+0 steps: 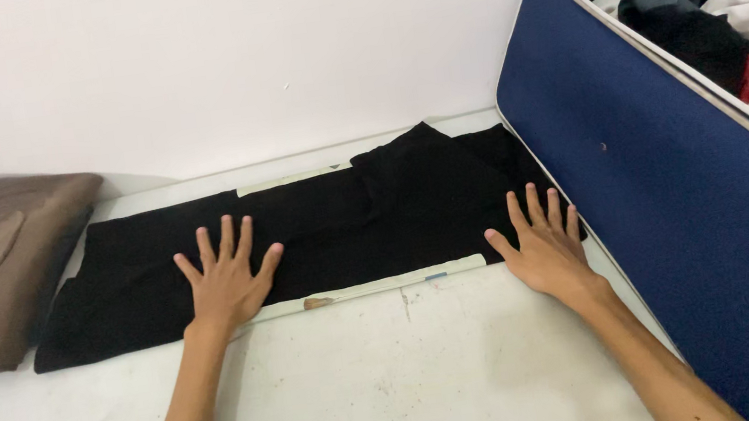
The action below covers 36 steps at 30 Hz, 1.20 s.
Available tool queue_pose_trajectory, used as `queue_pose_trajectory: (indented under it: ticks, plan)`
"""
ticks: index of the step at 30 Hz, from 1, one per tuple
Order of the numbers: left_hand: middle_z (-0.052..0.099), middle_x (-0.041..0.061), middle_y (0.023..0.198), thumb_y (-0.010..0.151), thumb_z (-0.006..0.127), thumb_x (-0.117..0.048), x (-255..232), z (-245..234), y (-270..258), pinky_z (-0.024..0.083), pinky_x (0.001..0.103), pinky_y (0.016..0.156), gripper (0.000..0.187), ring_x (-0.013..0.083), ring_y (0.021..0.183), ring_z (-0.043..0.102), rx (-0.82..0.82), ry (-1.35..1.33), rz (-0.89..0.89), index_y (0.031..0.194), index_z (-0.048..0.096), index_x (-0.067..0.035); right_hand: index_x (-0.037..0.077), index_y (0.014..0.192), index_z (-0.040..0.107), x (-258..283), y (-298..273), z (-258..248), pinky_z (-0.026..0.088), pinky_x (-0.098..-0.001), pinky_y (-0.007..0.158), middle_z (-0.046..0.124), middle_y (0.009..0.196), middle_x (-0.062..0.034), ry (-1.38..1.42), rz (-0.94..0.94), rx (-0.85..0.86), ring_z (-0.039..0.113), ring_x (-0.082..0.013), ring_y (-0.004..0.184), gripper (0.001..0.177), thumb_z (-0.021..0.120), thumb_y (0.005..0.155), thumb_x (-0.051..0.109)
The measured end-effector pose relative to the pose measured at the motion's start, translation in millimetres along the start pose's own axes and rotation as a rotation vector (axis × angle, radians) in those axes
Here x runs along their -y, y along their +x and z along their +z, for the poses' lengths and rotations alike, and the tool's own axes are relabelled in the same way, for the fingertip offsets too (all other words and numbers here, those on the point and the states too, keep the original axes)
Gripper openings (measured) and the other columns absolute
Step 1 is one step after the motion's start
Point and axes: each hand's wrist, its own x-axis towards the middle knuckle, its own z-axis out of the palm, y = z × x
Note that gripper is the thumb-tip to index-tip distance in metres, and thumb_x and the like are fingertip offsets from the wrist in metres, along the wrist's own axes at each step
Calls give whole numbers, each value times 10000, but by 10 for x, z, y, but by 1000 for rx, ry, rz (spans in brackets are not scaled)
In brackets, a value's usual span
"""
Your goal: The person folds a black long-sleeved shirt on a white surface. They smooth the fabric, fold the sleeves inward, fold the shirt in half lengthwise, and then fold it into thirds to create a compact rectangle.
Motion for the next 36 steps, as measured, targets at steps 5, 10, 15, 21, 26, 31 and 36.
queue_pose_trajectory:
  ticks: [5, 10, 15, 21, 26, 31, 36]
  plan:
    - [105, 172, 1672, 917, 303, -778, -171, -37, -27, -94, 792, 1060, 943, 497, 1501, -68, -13, 47, -17, 1596, 251, -124, 75, 1582, 258, 350, -118, -30, -37, -663, 1176, 92, 1682, -222, -61, -306, -148, -65, -453, 1534, 667, 430, 995, 340]
    - [97, 90, 1684, 873, 309, -814, -796, 5, -197, -90, 720, 1138, 959, 396, 1539, -50, 104, -26, 251, 1596, 241, -186, 194, 1596, 240, 786, -239, -70, -63, -661, 1182, 66, 1706, -84, 79, -463, 87, -58, -331, 1552, 624, 356, 1006, 361]
    - [108, 61, 1688, 899, 270, -797, -332, -35, -113, -48, 679, 1178, 910, 374, 1541, -14, 56, 5, 168, 1607, 227, -226, 260, 1608, 163, 555, -170, -174, -88, -592, 1221, 6, 1709, 23, -10, -284, 163, -73, -206, 1554, 730, 288, 976, 604]
    - [141, 84, 1688, 945, 263, -712, 950, -209, -183, -27, 723, 1145, 812, 417, 1536, 25, -17, 67, -183, 1601, 241, -236, 242, 1609, 150, 277, -92, -60, -94, -553, 1228, -12, 1708, -2, 7, -221, 133, -117, -214, 1557, 755, 282, 967, 617]
    - [214, 137, 1674, 995, 279, -664, 1586, -156, -250, -29, 685, 1186, 754, 445, 1542, 50, -137, 41, -280, 1574, 361, -188, 253, 1607, 156, 279, -77, -36, -99, -544, 1224, -14, 1706, 0, -9, -215, 126, -123, -210, 1550, 770, 306, 949, 623]
    - [353, 191, 1617, 1063, 405, -452, 1780, -126, -276, 56, 692, 1172, 538, 505, 1497, 184, -268, -61, -179, 1474, 542, -132, 268, 1602, 183, 217, -60, -55, -98, -530, 1231, -12, 1710, 11, 19, -219, 138, -128, -202, 1557, 772, 315, 937, 638]
    - [673, 160, 1366, 1040, 618, -220, 1736, -143, -374, 372, 570, 1135, 252, 394, 1306, 570, -546, 35, -92, 1195, 772, -94, 309, 1599, 171, 153, -14, -25, -93, -488, 1246, -26, 1709, 44, -13, -157, 123, -126, -183, 1555, 810, 307, 898, 691]
